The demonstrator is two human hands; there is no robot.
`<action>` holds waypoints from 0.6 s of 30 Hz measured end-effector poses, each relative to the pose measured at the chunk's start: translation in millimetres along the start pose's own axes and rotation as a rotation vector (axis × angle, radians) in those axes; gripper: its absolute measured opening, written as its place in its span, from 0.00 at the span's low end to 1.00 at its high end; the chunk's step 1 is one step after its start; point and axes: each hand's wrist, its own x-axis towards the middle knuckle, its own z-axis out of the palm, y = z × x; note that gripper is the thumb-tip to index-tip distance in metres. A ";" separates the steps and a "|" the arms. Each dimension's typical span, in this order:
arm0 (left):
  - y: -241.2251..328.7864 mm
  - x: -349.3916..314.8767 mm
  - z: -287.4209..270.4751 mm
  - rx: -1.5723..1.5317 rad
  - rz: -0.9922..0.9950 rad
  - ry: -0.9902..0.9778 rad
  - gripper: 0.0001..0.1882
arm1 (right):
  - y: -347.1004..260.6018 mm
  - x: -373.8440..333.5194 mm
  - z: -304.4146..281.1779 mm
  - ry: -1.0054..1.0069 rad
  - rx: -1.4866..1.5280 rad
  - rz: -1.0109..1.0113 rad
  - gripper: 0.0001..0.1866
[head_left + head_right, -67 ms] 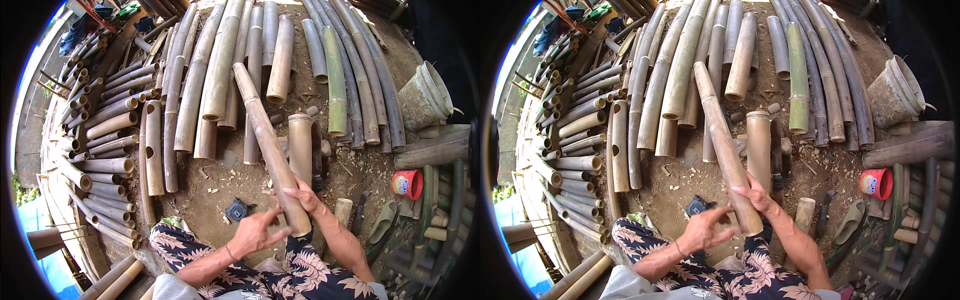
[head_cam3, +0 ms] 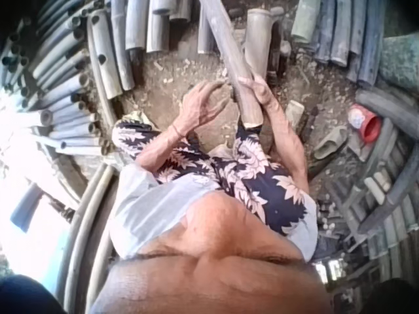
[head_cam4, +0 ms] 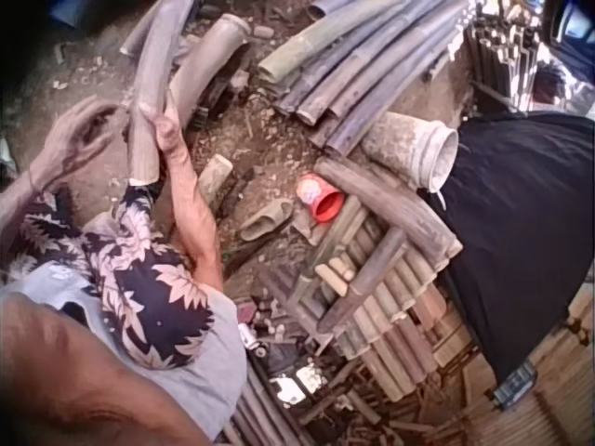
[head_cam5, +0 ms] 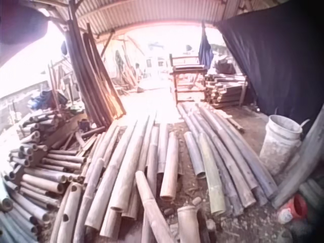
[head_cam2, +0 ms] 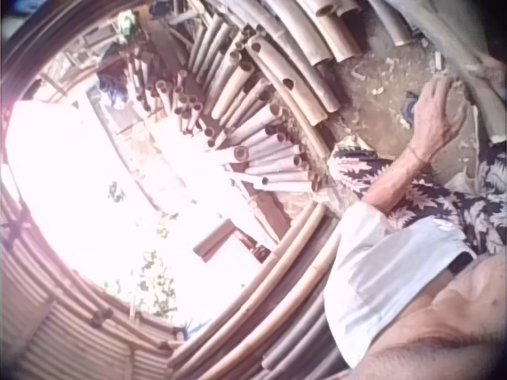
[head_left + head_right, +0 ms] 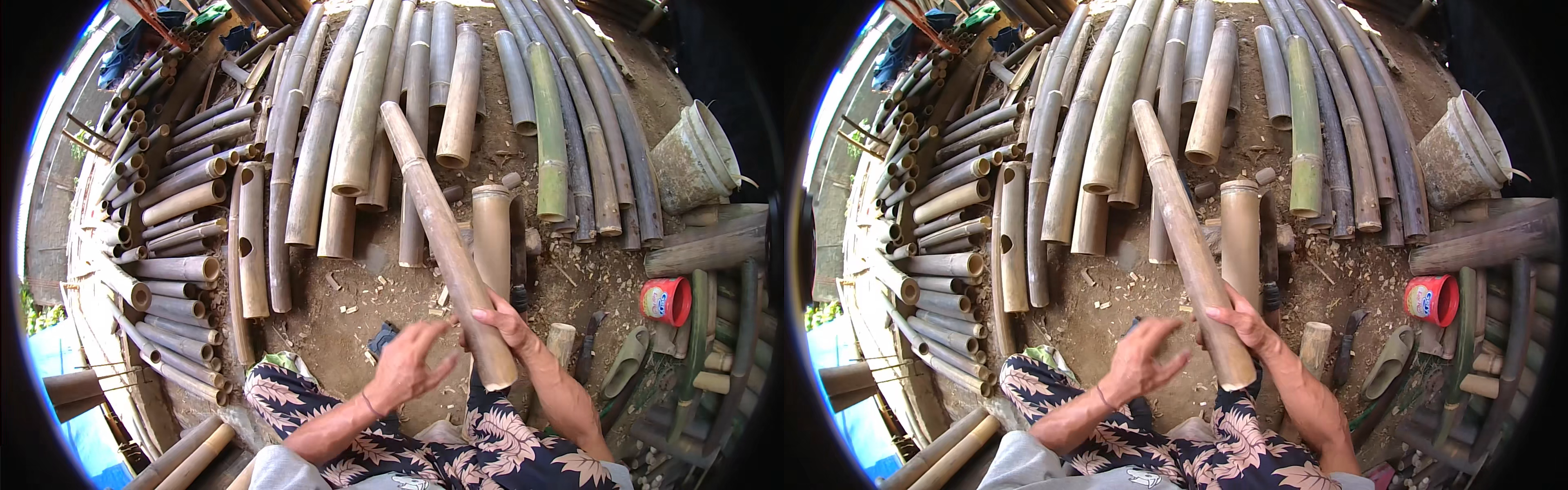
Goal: The person cuts a hole into a bamboo section using a knife and a wooden mallet, then smooths the interior of the hole with a curved blade and checks the fit of another bamboo pole.
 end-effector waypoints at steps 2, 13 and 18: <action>-19.4 25.0 -20.1 0.237 0.130 0.243 0.44 | -8.0 -23.4 -7.5 -0.021 0.029 0.052 0.40; 18.8 161.0 -59.3 -0.221 0.344 0.251 0.36 | -68.5 -60.9 -100.3 0.441 -0.263 -0.272 0.37; -33.6 139.5 -20.4 -0.685 -0.029 0.542 0.33 | 46.2 -20.1 -127.4 0.837 -1.275 0.117 0.46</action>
